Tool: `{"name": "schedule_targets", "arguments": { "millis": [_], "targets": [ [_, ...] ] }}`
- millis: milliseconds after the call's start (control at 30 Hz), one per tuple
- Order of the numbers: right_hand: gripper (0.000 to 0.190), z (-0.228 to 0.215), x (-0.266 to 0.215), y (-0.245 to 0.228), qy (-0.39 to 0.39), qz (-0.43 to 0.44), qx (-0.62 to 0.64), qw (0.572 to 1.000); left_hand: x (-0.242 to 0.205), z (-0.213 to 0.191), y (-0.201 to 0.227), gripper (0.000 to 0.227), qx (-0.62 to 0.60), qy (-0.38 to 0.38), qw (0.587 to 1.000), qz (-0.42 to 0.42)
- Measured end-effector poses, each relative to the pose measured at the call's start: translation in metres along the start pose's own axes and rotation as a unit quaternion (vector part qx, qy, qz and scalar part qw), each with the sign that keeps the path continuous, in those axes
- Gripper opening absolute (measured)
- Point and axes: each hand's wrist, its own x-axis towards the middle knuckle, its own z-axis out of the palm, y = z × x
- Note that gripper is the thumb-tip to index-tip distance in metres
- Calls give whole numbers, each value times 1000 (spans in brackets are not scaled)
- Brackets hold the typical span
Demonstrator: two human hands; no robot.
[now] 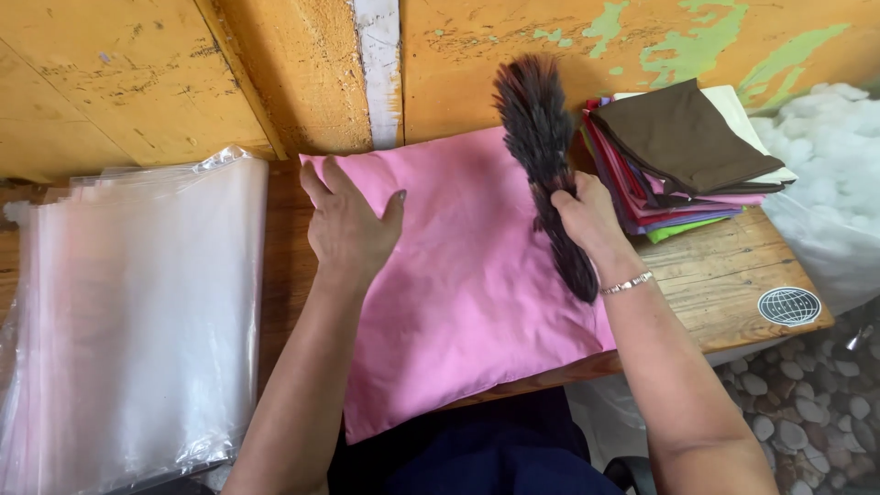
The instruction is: Adjusting the stuffing and smoothing the surface of a pink pillowcase on a workbench.
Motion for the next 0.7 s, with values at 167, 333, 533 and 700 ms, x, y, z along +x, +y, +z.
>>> {"name": "schedule_targets", "arguments": {
  "millis": [167,333,533,700],
  "targets": [
    [40,50,62,28,-7,95,119,988,60,67,-47,138,-67,-100,987,-105],
    [27,51,56,23,4,85,114,990,43,34,-19,112,-98,-183,970,-130],
    [13,8,6,-46,12,36,222,974,50,53,-20,57,-131,-142,980,-55],
    [23,-51,-11,-118,109,-142,556,812,15,-43,31,22,-421,107,859,272]
  ]
}}
